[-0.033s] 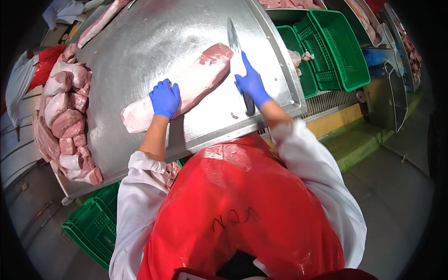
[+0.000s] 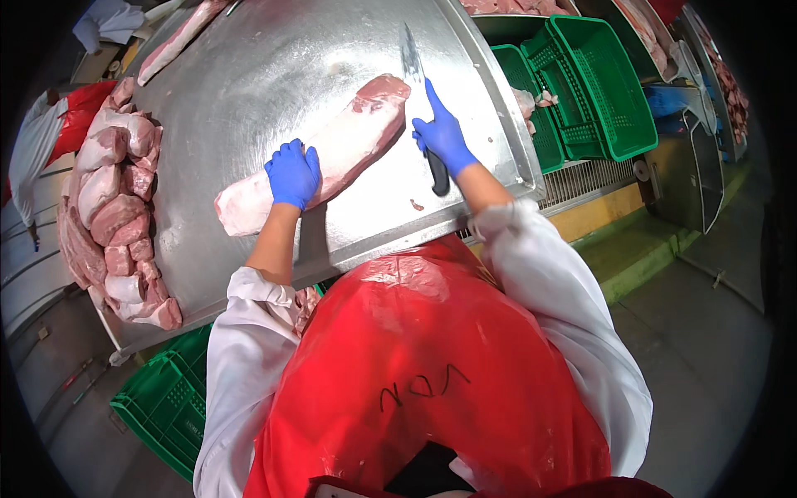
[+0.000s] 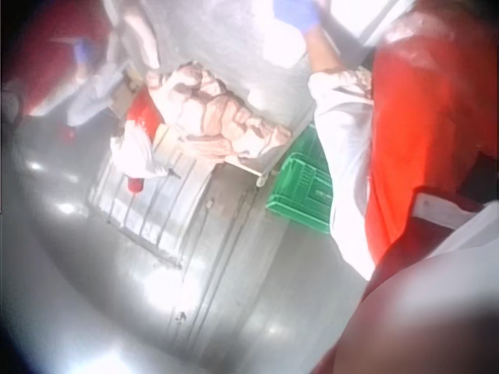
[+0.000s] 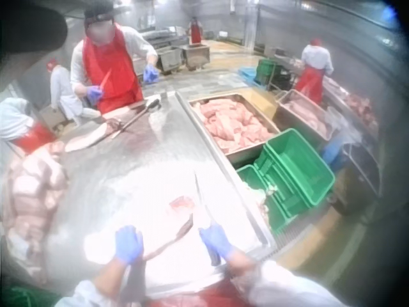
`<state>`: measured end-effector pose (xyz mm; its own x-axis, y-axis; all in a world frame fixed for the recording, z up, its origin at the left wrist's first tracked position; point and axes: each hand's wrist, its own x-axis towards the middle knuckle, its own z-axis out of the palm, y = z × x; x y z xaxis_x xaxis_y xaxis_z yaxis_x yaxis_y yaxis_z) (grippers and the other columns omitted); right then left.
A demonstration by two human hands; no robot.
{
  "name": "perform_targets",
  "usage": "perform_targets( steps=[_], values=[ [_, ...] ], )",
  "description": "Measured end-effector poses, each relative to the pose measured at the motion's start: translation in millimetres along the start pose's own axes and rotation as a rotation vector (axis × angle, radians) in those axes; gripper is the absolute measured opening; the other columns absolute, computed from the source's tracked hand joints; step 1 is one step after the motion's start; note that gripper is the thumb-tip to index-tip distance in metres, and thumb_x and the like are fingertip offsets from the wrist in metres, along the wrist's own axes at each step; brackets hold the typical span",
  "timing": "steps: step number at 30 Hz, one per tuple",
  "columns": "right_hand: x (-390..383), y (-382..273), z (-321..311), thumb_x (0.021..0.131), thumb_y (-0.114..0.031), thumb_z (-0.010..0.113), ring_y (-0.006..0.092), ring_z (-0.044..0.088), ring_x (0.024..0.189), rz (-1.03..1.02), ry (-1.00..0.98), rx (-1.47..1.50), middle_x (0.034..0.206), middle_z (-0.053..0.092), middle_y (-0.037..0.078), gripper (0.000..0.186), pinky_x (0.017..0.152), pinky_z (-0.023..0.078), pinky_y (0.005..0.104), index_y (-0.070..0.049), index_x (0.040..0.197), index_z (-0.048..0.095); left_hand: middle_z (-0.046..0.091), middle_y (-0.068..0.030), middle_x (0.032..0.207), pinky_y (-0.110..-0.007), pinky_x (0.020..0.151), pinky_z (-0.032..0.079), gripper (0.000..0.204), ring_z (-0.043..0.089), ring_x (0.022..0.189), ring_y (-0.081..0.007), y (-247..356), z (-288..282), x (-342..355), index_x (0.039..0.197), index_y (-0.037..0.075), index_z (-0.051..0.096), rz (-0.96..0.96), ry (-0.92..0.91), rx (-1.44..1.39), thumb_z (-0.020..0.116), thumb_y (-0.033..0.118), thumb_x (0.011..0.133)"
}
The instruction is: The person cuts large pieces of raw meat on a stainless steel table using a knife, separating fat and trimming the meat. Trimmed pieces are placed into green crates while larger cuts remain on the table.
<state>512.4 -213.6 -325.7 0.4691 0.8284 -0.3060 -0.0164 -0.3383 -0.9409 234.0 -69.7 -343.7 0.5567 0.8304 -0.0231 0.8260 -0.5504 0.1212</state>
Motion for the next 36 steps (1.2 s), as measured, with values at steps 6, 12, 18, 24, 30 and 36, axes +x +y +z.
perform_targets(
  steps=[6,12,18,24,30,36],
  values=[
    [-76.0,18.9,26.9,0.089,-0.001,0.059,0.0098,0.057,0.054,0.136,-0.082,0.1,0.071,0.063,0.006,0.086,0.053,0.051,0.0267,-0.022,0.16,0.016,0.063,-0.0187,0.104,-0.053,0.086,0.044,0.035,0.061,0.098,-0.0373,-4.7,-4.6,7.1,0.111,0.005,0.06,0.021,-0.003,0.057,0.05,0.035,0.096],
    [-94.0,-11.0,8.6,0.089,-0.003,0.057,0.0125,0.056,0.053,0.06,-0.159,-0.106,0.07,0.063,0.004,0.082,0.054,0.05,0.0291,-0.023,0.16,0.019,0.062,-0.0196,0.106,-0.052,0.087,0.045,0.039,0.061,0.098,-0.0385,-10.0,3.4,3.3,0.111,0.002,0.058,0.003,0.093,-0.062,0.055,0.036,0.093],
    [-193.3,33.4,-105.2,0.089,-0.009,0.059,0.0105,0.059,0.067,0.247,-0.083,-0.004,0.108,0.067,0.011,0.083,0.056,0.051,0.0267,-0.023,0.16,0.018,0.061,-0.0212,0.108,-0.051,0.088,0.045,0.038,0.059,0.097,-0.0398,30.6,-3.9,12.7,0.112,-0.003,0.061,0.178,0.434,-0.379,0.067,0.022,0.084],
    [-100.3,23.3,-126.1,0.091,0.001,0.054,0.0048,0.05,0.054,-0.047,0.227,-0.012,0.074,0.061,0.001,0.081,0.046,0.045,0.0223,-0.021,0.16,0.018,0.064,-0.0206,0.101,-0.046,0.081,0.051,0.043,0.064,0.094,-0.0354,185.0,-9.9,60.8,0.113,0.004,0.063,0.339,-0.093,0.086,0.07,0.033,0.082],
    [-47.1,15.4,-68.3,0.091,-0.014,0.058,0.0154,0.059,0.055,0.057,0.051,-0.084,0.069,0.065,0.007,0.081,0.059,0.054,0.0332,-0.032,0.159,0.018,0.069,-0.0216,0.085,-0.037,0.074,0.054,0.034,0.069,0.077,-0.0273,146.7,-42.9,85.7,0.099,-0.004,0.066,-0.13,-0.274,-0.54,0.068,0.027,0.085],
    [21.4,-12.4,-13.3,0.092,-0.019,0.055,0.0364,0.069,0.069,-0.159,-0.155,-0.247,0.103,0.067,0.027,0.077,0.07,0.056,0.0442,-0.029,0.158,0.017,0.068,-0.0109,0.073,-0.032,0.063,0.051,0.022,0.063,0.066,-0.0158,142.6,-23.9,77.9,0.088,-0.002,0.068,-0.186,-0.136,-0.771,0.071,0.02,0.085]
  ],
)
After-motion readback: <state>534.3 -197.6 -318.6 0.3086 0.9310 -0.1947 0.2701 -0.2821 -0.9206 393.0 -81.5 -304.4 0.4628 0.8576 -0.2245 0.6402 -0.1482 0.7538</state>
